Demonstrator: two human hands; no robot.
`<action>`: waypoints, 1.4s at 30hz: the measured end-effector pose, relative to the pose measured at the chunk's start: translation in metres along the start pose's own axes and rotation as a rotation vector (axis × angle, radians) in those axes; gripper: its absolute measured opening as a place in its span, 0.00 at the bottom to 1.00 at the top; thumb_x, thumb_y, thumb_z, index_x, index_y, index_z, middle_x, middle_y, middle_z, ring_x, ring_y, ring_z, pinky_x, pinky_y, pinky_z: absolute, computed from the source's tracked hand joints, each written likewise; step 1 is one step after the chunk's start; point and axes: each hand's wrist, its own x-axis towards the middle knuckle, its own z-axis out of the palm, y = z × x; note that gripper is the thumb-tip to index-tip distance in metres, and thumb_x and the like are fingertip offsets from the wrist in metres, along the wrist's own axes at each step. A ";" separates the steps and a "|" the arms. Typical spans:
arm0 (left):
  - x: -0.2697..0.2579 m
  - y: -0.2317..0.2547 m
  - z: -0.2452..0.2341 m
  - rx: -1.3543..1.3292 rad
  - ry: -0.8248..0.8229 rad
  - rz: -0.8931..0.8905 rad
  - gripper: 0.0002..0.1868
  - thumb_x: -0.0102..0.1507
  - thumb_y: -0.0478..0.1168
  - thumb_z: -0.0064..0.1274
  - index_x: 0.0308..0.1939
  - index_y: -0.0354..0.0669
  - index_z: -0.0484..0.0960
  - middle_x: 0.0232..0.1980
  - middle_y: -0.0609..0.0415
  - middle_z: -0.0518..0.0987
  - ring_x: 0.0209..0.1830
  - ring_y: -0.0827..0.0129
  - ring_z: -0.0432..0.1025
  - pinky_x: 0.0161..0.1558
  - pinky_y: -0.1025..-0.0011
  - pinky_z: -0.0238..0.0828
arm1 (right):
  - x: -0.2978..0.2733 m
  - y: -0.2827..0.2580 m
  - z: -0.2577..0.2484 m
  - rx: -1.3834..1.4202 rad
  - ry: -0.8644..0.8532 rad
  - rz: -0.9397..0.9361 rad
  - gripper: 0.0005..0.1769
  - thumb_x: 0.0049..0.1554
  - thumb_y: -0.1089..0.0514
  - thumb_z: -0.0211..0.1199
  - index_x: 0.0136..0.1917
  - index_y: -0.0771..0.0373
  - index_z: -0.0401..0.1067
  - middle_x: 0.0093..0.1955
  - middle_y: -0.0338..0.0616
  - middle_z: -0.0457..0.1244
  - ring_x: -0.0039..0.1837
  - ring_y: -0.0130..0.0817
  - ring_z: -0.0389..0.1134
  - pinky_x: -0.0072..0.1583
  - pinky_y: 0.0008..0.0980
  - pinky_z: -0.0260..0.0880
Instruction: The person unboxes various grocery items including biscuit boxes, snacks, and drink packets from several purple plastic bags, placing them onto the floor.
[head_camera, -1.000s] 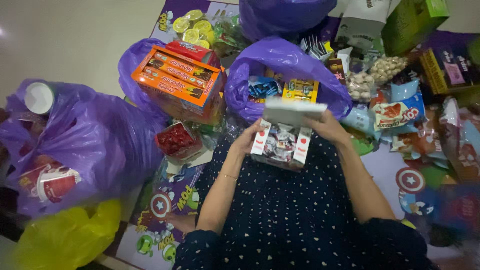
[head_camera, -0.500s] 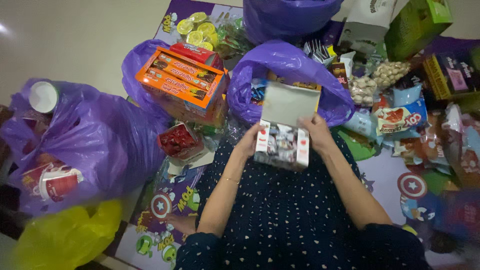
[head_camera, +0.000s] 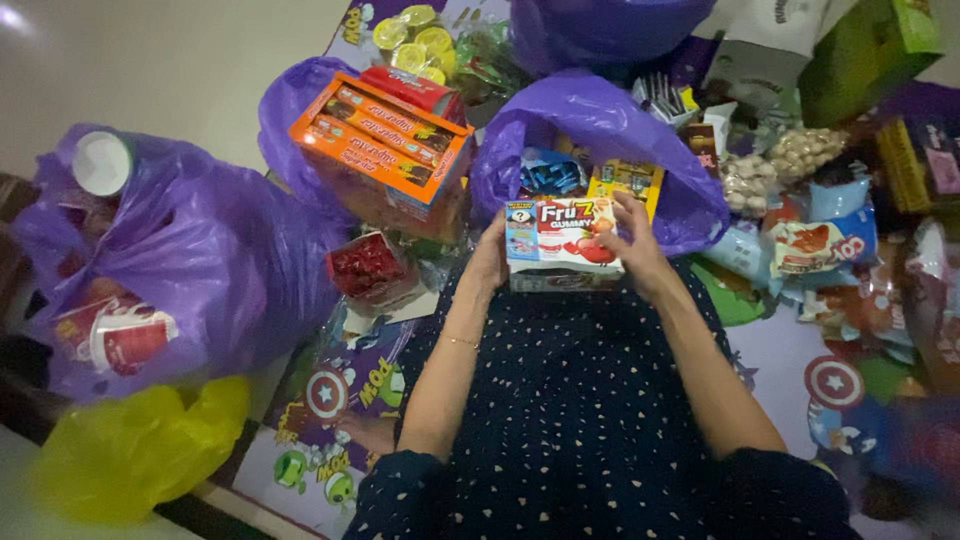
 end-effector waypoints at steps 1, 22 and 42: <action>-0.001 0.003 0.001 0.044 0.000 0.041 0.25 0.71 0.52 0.45 0.67 0.42 0.71 0.64 0.47 0.77 0.62 0.57 0.74 0.65 0.55 0.71 | 0.002 -0.004 0.000 0.076 0.013 0.148 0.44 0.61 0.47 0.62 0.82 0.58 0.45 0.75 0.50 0.56 0.75 0.41 0.58 0.70 0.48 0.61; -0.027 0.010 -0.003 0.845 0.290 0.405 0.22 0.67 0.41 0.58 0.63 0.38 0.74 0.55 0.41 0.77 0.41 0.65 0.76 0.42 0.69 0.78 | 0.178 -0.050 0.026 0.694 0.104 -0.005 0.33 0.58 0.44 0.66 0.71 0.55 0.61 0.67 0.45 0.63 0.65 0.46 0.69 0.59 0.57 0.74; -0.008 -0.025 0.001 1.004 0.530 0.670 0.29 0.59 0.38 0.67 0.57 0.36 0.67 0.59 0.48 0.66 0.40 0.70 0.69 0.36 0.75 0.73 | 0.405 0.113 0.118 0.146 0.531 0.040 0.45 0.47 0.47 0.77 0.63 0.65 0.49 0.61 0.55 0.59 0.62 0.41 0.65 0.61 0.37 0.69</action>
